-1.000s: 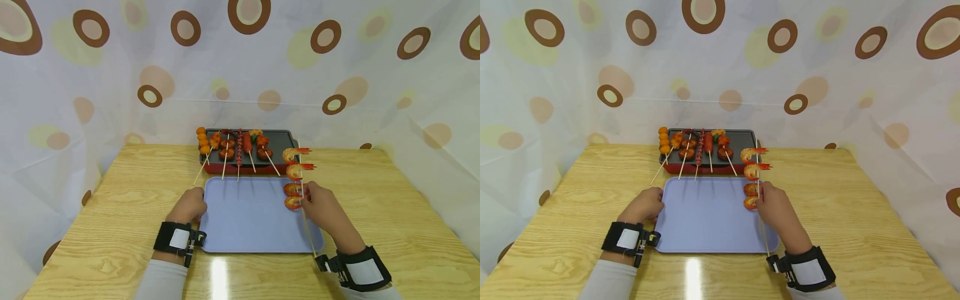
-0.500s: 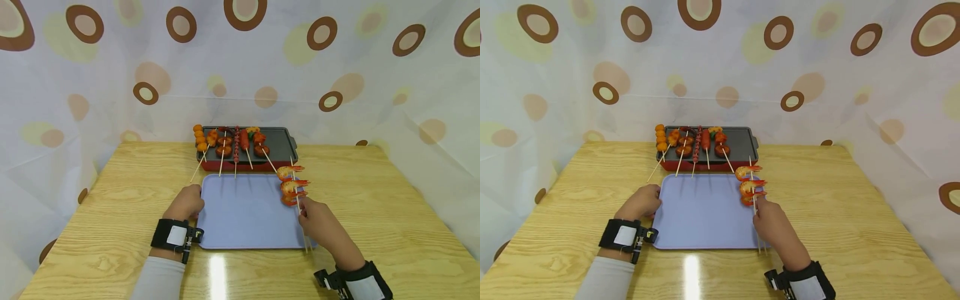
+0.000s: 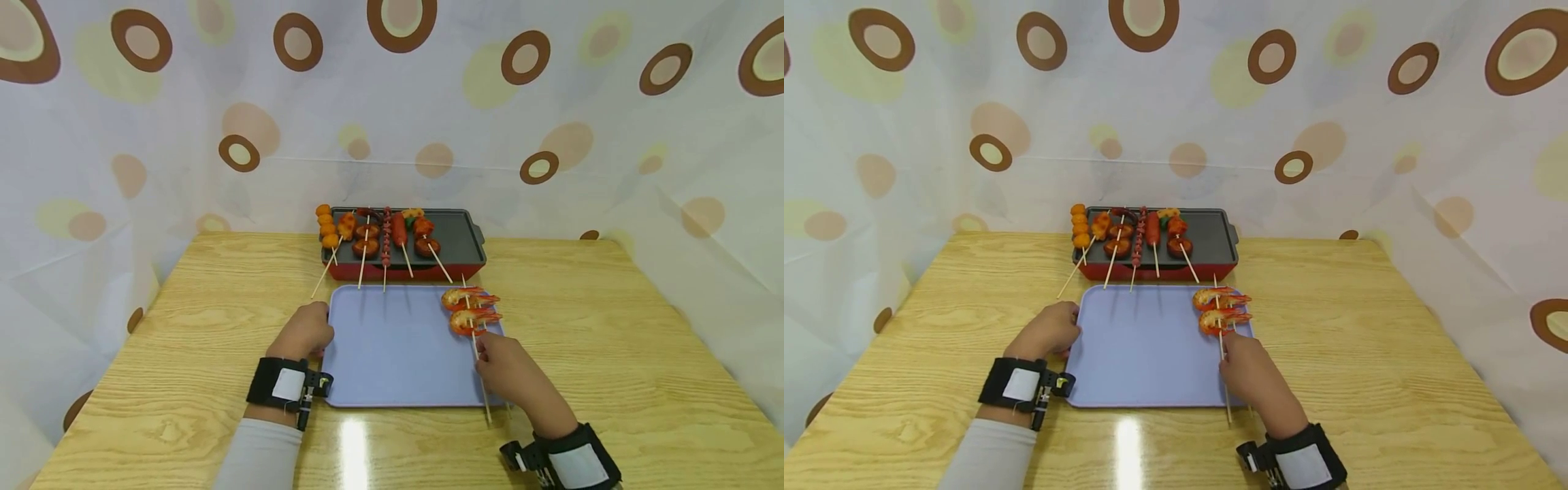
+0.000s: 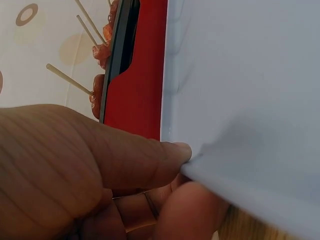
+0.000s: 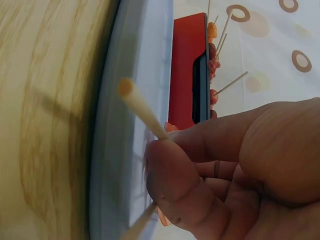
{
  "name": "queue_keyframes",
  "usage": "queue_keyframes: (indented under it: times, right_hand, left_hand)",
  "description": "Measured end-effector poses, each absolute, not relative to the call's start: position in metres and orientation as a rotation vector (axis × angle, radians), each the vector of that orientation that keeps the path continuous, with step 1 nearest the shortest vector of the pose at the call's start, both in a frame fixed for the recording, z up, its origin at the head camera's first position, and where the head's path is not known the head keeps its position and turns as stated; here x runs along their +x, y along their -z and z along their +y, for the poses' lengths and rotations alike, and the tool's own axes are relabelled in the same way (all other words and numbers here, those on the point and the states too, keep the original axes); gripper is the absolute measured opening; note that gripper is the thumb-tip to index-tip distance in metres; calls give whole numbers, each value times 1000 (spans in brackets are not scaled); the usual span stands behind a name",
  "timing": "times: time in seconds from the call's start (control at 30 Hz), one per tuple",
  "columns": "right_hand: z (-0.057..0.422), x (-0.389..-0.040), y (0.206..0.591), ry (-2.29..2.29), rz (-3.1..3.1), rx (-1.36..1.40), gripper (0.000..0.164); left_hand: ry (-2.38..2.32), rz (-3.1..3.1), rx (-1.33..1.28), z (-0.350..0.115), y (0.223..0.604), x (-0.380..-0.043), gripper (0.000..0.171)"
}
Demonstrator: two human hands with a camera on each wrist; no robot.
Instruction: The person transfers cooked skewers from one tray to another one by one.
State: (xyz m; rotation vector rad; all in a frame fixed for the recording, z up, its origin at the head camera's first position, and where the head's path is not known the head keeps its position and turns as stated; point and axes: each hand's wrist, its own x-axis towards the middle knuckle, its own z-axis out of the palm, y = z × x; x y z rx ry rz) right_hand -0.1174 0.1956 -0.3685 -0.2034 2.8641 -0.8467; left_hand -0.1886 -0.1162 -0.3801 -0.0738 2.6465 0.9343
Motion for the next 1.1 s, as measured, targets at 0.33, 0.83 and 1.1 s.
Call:
queue_keyframes:
  times: [0.33, 0.83, 1.1]
  right_hand:
    - [191, -127, 371, 765, 2862, -165, 14]
    - [186, -134, 368, 656, 2835, -76, 10]
    - [188, -132, 363, 642, 2946, -112, 25]
  left_hand:
    - [-944, 2633, -78, -117, 379, -189, 33]
    - [-977, 2622, -50, -120, 380, -190, 32]
    - [-973, 2610, -102, -118, 382, -190, 39]
